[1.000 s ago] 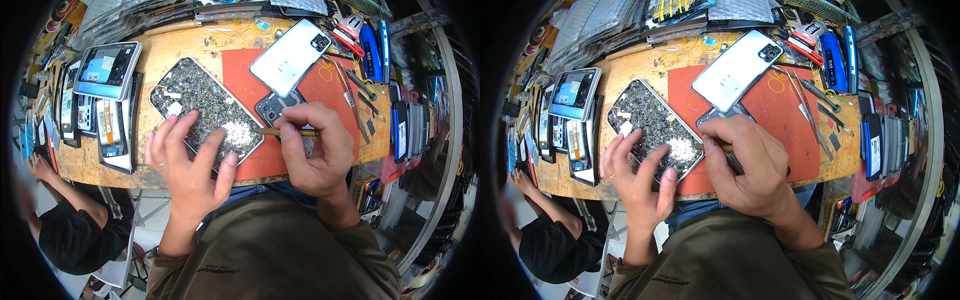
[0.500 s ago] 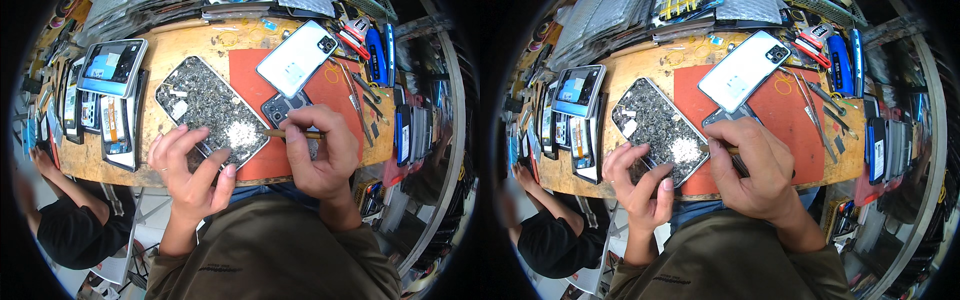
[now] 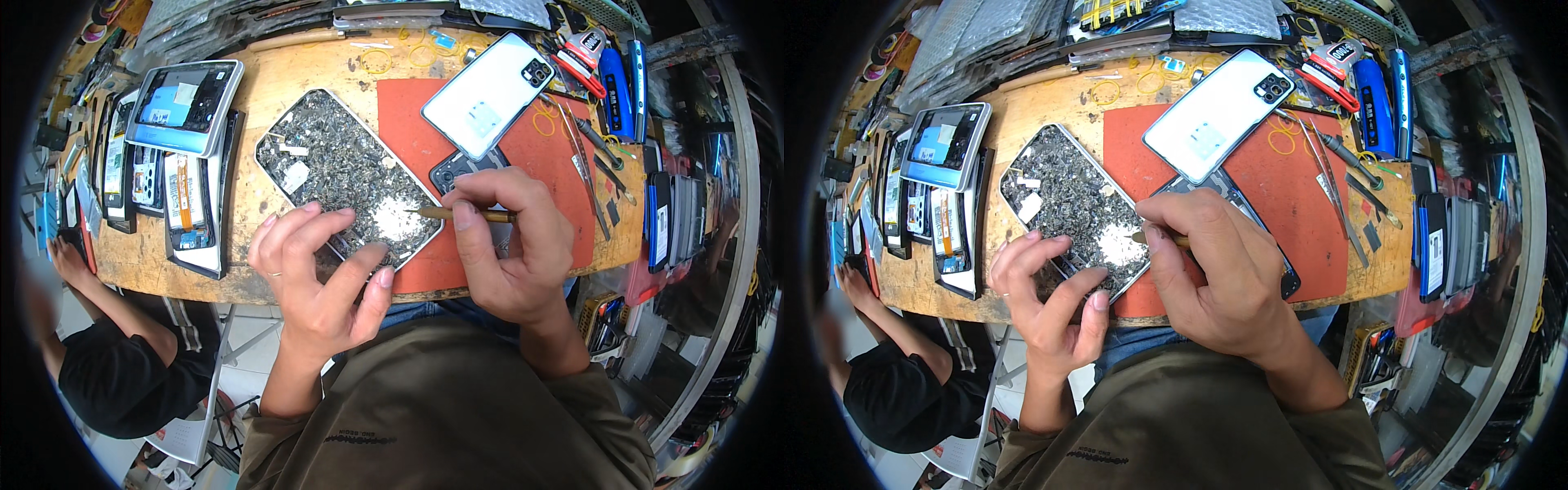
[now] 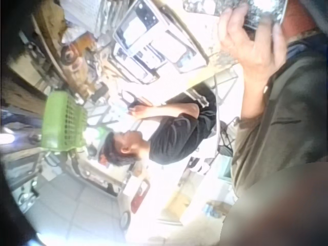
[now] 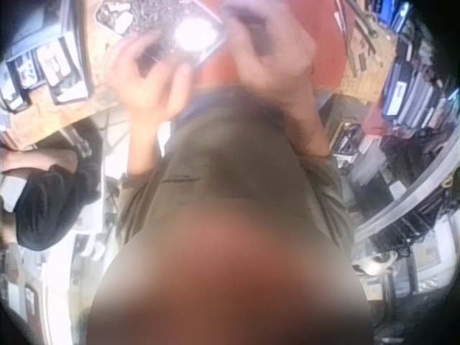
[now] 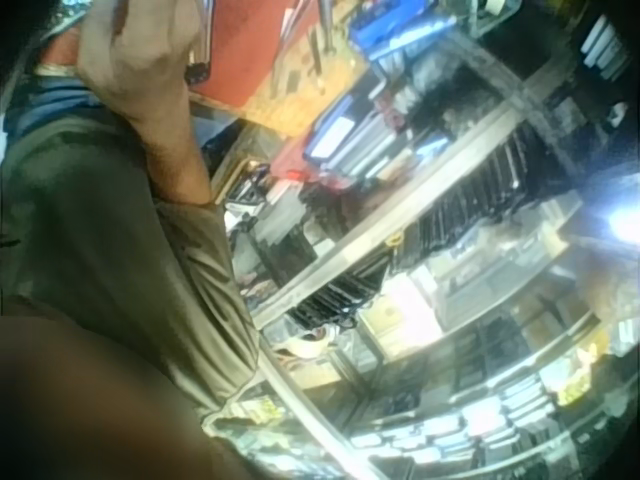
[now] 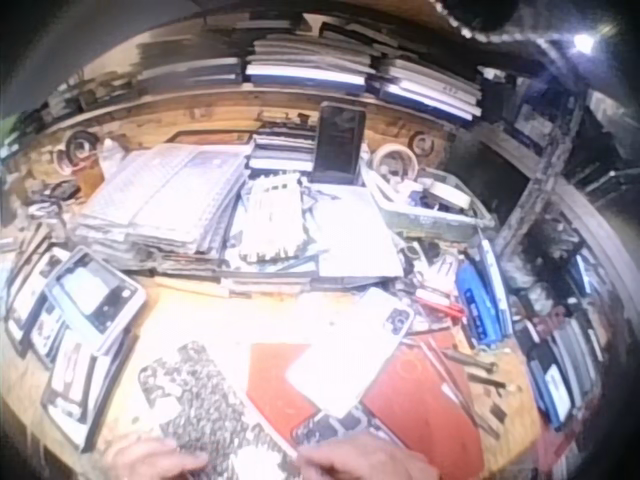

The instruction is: The person disassembles and reassembles smartphones at a cluttered workbench. They remove back covers, handle internal components, and test the screen by powering the device on. Tools such as screwdrivers and prying instruments are used to open and close the devices.

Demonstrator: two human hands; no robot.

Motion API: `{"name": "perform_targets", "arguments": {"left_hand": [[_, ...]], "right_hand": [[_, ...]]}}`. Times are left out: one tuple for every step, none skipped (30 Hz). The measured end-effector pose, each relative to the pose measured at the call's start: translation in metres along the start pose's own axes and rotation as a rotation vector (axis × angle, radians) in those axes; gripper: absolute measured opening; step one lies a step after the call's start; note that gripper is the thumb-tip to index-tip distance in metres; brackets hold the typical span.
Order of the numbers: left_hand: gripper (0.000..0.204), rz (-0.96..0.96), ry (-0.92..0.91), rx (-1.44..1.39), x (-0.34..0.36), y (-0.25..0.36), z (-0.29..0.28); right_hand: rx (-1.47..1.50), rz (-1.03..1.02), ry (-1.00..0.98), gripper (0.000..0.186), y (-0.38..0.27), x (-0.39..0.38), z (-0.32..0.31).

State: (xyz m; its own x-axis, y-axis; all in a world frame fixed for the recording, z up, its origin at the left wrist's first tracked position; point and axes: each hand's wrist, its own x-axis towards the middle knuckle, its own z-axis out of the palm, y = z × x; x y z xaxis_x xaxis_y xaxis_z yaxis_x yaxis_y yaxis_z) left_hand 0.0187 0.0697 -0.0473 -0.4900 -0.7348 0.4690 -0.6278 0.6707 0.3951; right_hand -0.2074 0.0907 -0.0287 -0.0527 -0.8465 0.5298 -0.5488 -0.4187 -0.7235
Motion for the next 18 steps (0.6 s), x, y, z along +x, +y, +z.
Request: {"name": "perform_targets", "arguments": {"left_hand": [[0.019,-0.015,0.013,-0.013,-0.0005,-0.0006,0.0002],[0.019,-0.026,0.025,-0.023,-0.0004,-0.0008,0.0005],[0.020,-0.037,0.037,-0.033,0.0001,-0.0007,0.0006],[0.020,-0.056,0.033,-0.014,0.0012,-0.0002,0.0007],[0.021,-0.076,0.028,0.004,0.0024,0.0007,0.0010],[0.022,-0.095,0.024,0.022,0.0038,0.0017,0.0013],[0.022,-0.093,0.010,0.043,0.0050,0.0029,0.0017],[0.022,-0.091,-0.003,0.064,0.0060,0.0043,0.0022],[0.023,-0.100,-0.024,0.084,0.0067,0.0051,0.0026],[0.021,-0.084,-0.011,0.091,0.0071,0.0053,0.0030],[0.020,-0.080,-0.005,0.096,0.0071,0.0054,0.0034],[0.019,-0.088,-0.005,0.097,0.0067,0.0051,0.0039],[0.017,-0.086,0.021,0.088,0.0059,0.0044,0.0041],[0.016,-0.096,0.042,0.075,0.0049,0.0032,0.0041],[0.014,-0.105,0.063,0.061,0.0038,0.0022,0.0042],[0.013,-0.099,0.078,0.043,0.0027,0.0014,0.0044],[0.012,-0.093,0.093,0.025,0.0016,0.0006,0.0048],[0.011,-0.087,0.109,0.008,0.0007,-0.0001,0.0052]], "right_hand": [[0.000,-0.003,-0.001,0.022,-0.0002,0.0002,0.0003],[0.003,0.004,-0.005,0.022,-0.0004,0.0004,0.0005],[0.001,0.000,-0.001,0.022,-0.0009,0.0006,0.0005],[0.001,0.008,0.002,0.022,-0.0015,0.0007,0.0004],[0.007,0.015,0.004,0.022,-0.0019,0.0008,0.0003],[-0.003,0.008,0.007,0.022,-0.0019,0.0011,0.0002],[-0.007,0.000,0.008,0.022,-0.0017,0.0013,0.0003],[-0.005,0.000,0.010,0.023,-0.0015,0.0015,0.0005],[-0.008,-0.004,0.007,0.023,-0.0012,0.0016,0.0008],[-0.004,0.001,0.005,0.023,-0.0010,0.0015,0.0012],[-0.001,0.006,0.003,0.023,-0.0007,0.0015,0.0016],[0.004,0.001,0.000,0.023,-0.0005,0.0015,0.0019],[0.009,-0.004,-0.002,0.023,-0.0004,0.0014,0.0022],[0.020,-0.005,-0.006,0.023,-0.0003,0.0014,0.0025],[0.015,-0.011,-0.008,0.023,-0.0005,0.0013,0.0028],[0.017,-0.013,-0.012,0.023,-0.0006,0.0013,0.0032],[0.024,-0.008,-0.017,0.023,-0.0009,0.0013,0.0038],[0.024,-0.014,-0.024,0.023,-0.0012,0.0013,0.0045]]}}
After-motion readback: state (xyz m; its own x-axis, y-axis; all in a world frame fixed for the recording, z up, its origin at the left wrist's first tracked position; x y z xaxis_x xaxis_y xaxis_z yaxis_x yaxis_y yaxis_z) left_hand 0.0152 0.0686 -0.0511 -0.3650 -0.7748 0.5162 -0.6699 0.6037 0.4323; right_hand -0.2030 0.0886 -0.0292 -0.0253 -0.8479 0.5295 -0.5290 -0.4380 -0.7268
